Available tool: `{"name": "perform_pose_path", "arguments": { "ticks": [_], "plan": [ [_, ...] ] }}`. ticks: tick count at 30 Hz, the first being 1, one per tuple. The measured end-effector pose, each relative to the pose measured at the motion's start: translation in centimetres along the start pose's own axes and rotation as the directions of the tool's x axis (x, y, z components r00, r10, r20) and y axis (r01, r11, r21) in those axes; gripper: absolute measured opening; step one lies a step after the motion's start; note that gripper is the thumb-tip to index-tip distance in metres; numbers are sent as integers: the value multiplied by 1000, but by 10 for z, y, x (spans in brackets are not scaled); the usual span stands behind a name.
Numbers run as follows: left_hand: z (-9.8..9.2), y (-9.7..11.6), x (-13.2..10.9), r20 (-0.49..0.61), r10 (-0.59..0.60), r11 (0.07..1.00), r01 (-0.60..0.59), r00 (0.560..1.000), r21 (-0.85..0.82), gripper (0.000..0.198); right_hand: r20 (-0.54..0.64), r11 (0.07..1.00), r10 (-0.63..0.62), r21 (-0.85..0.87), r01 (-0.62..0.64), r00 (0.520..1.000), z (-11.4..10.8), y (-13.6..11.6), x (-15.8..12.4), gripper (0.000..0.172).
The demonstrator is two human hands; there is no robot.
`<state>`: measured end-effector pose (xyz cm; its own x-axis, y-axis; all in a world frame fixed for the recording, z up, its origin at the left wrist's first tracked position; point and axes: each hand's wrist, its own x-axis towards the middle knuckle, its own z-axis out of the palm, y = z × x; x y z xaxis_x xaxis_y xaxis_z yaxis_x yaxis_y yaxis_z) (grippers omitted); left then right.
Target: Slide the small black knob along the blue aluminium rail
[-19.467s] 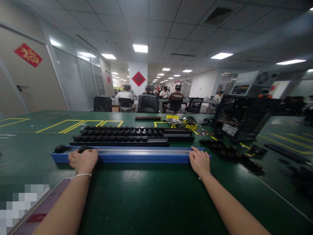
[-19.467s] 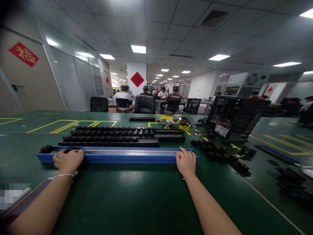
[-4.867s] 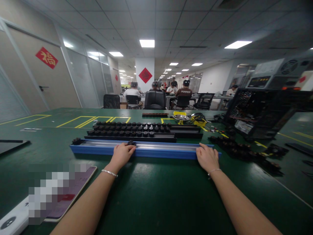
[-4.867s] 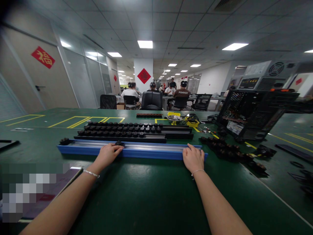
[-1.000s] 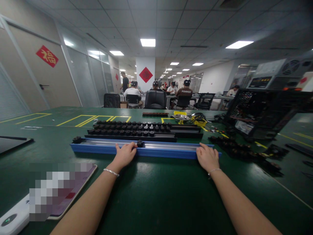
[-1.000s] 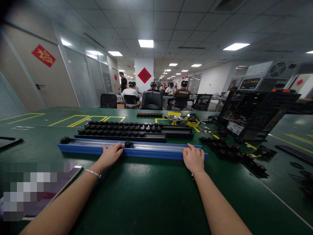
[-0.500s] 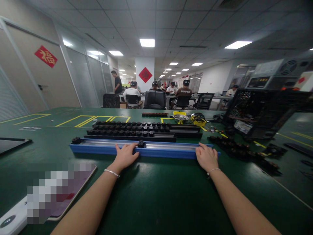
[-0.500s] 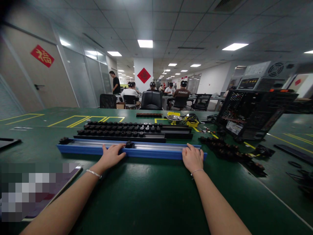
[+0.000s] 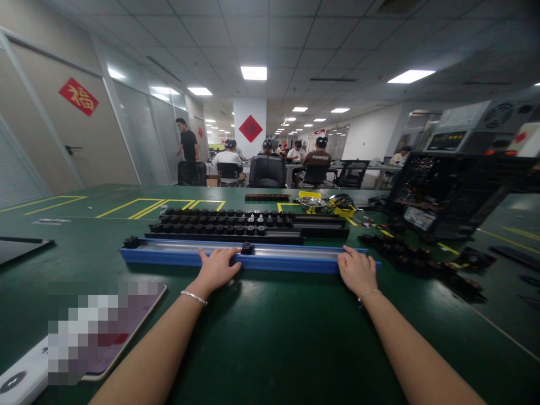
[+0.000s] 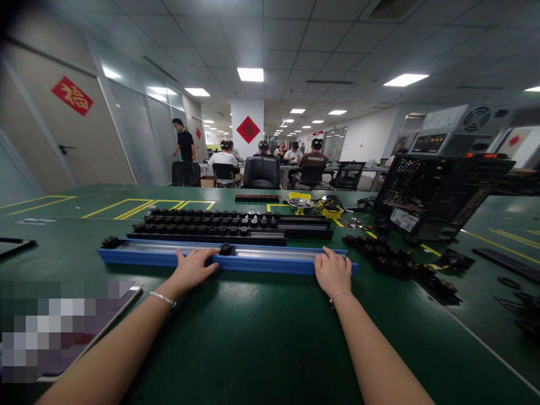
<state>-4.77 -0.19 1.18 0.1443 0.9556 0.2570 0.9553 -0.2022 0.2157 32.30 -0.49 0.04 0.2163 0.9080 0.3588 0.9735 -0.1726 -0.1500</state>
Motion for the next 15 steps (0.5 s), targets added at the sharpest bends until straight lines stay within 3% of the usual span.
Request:
{"name": "perform_pose_path", "arguments": {
  "ticks": [5, 11, 15],
  "plan": [
    [4, 2, 0, -20, 8, 1000, -8, 1000, -4, 39, 1, 1000, 1, 1, -1, 1000, 0, 0, 0, 46],
    [14, -1, 1, -72, 173, 985, -173, 982, -5, 42, -16, 1000, 4, -7, -4, 1000, 3, 1, 1, 43],
    [15, 0, 1, -90, 208, 978, -208, 974, 8, 44, -16, 1000, 7, -12, -7, 1000, 3, 0, 1, 42]
  ]
}}
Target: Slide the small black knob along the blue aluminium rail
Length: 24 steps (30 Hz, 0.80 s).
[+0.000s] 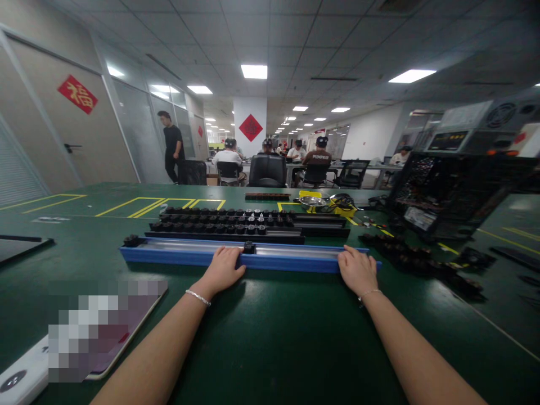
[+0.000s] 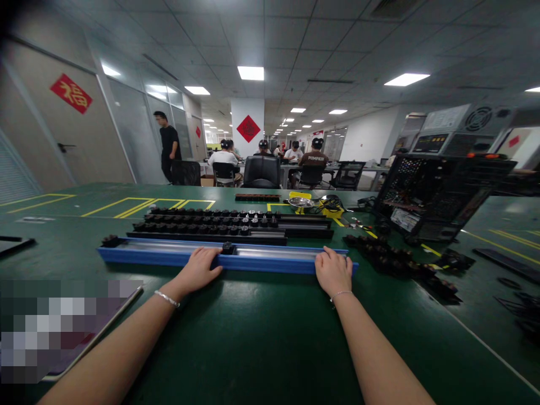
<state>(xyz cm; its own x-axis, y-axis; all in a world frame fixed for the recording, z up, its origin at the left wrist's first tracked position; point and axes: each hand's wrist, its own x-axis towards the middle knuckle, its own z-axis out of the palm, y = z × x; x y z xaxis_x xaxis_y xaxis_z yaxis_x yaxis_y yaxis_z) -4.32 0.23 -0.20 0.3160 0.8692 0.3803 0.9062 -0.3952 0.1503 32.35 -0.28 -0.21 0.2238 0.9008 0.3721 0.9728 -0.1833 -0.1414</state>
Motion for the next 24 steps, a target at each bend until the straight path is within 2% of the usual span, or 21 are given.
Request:
{"name": "perform_pose_path", "arguments": {
  "ticks": [14, 24],
  "plan": [
    [-5, 6, 1, 36, -29, 999, 28, 999, 18, 43, 12, 1000, 6, 6, -6, 1000, -2, -1, 0, 44],
    [-7, 9, 3, 55, -50, 999, 49, 997, 14, 42, -43, 1000, -12, 26, 13, 999, 1, 0, -1, 42]
  ]
}}
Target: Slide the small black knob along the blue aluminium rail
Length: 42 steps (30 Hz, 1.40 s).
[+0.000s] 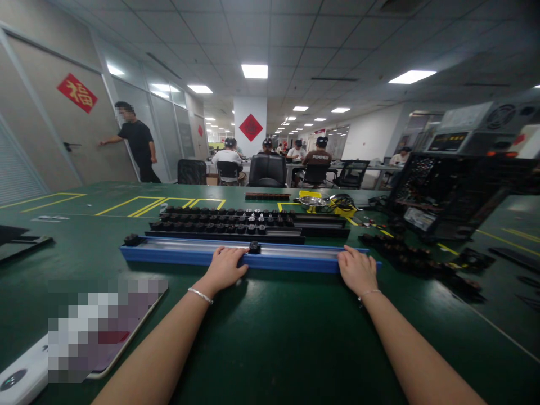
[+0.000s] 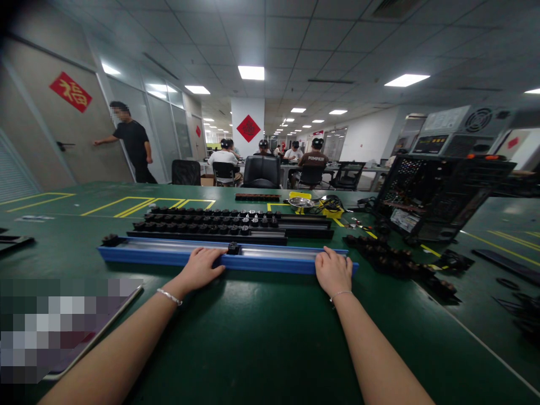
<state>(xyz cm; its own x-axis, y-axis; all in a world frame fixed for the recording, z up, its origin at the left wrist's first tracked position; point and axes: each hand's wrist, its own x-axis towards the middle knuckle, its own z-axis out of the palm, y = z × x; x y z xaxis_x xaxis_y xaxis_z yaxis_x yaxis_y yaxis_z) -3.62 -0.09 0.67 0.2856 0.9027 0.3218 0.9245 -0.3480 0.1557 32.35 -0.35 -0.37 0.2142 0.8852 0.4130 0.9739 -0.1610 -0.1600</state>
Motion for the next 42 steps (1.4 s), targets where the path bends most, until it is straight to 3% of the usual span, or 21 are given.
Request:
{"name": "perform_pose_path", "arguments": {
  "ticks": [5, 9, 15, 20, 24, 36, 42],
  "plan": [
    [1, 0, 1, 1, 5, 1000, -5, 1000, 12, 43, -109, 998, -59, 22, 62, 992, 3, -6, -2, 37],
    [3, 0, 2, -3, 2, 1000, -2, 1000, 20, 43, -139, 952, -280, 89, 294, 950, 3, -26, -7, 32],
    [4, 1, 3, -5, 1, 1000, -1, 1000, 14, 43, 3, 853, -486, 217, 474, 874, -5, -78, -22, 35],
    [3, 1, 3, 11, -7, 999, 6, 1000, 42, 43, 109, 842, -512, 257, 474, 852, -8, -125, -29, 41],
    [2, 3, 4, 30, -20, 998, 18, 999, 66, 44, 156, 844, -523, 229, 484, 838, -6, -147, -32, 42],
    [0, 7, 4, 60, -32, 994, 26, 998, 104, 45, 132, 845, -526, 195, 498, 840, -4, -148, -35, 48],
    [0, 8, 5, 56, -29, 991, 22, 998, 134, 46, 174, 843, -534, 190, 504, 827, -9, -148, -34, 48]
  ]
}}
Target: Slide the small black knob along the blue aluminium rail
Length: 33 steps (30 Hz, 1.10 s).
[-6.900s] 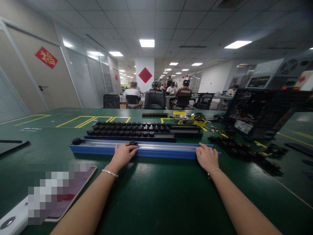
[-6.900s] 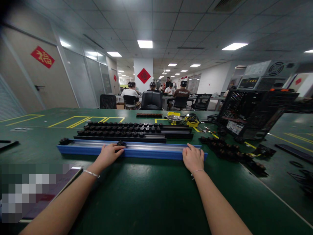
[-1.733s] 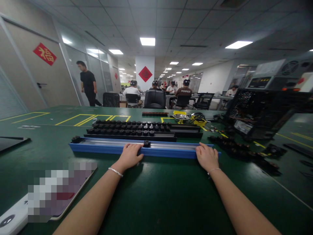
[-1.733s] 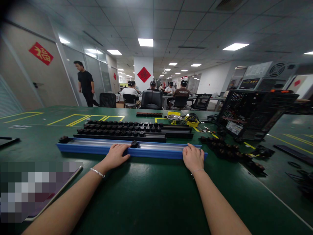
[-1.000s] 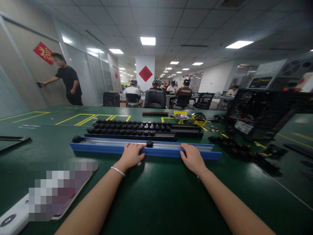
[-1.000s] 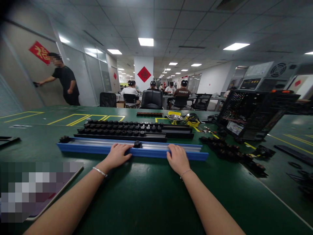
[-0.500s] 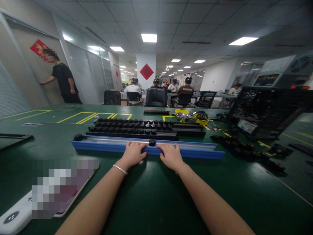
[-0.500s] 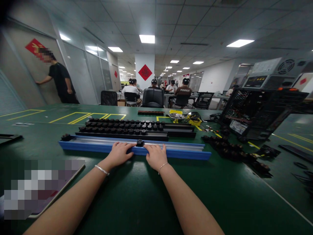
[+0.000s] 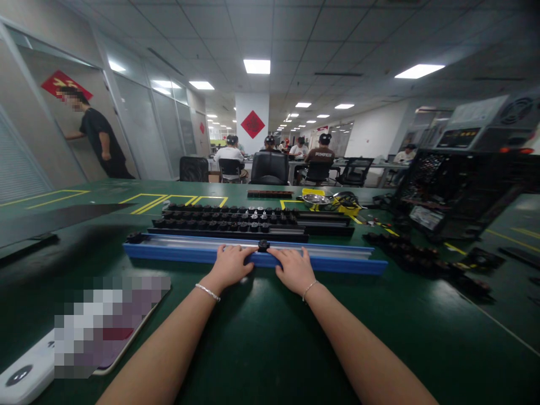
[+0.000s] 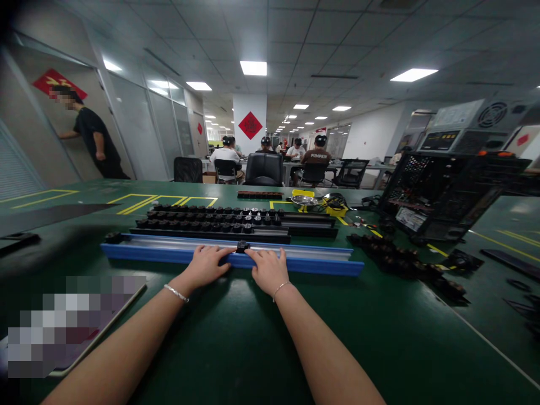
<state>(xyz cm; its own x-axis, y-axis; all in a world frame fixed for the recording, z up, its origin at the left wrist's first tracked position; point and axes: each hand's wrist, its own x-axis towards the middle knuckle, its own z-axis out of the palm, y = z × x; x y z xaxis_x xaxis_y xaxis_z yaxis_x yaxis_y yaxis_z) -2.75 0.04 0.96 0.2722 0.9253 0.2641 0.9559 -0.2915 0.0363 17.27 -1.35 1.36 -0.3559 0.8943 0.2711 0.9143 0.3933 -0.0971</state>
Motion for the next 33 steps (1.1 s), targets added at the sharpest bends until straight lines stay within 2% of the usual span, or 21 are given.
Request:
{"name": "perform_pose_path", "arguments": {
  "ticks": [16, 26, 33],
  "plan": [
    [-2, 1, 0, 38, -4, 1000, 4, 999, 10, 48, 43, 999, -5, -44, 7, 999, -2, 0, 0, 49],
    [-2, 1, 0, 47, -9, 1000, 9, 999, 15, 48, -9, 999, 2, -34, -2, 1000, 2, 0, 0, 52],
    [-1, 0, 1, 42, -3, 1000, 3, 999, 9, 48, 35, 999, -14, -47, 15, 999, -1, 1, 0, 49]
  ]
}}
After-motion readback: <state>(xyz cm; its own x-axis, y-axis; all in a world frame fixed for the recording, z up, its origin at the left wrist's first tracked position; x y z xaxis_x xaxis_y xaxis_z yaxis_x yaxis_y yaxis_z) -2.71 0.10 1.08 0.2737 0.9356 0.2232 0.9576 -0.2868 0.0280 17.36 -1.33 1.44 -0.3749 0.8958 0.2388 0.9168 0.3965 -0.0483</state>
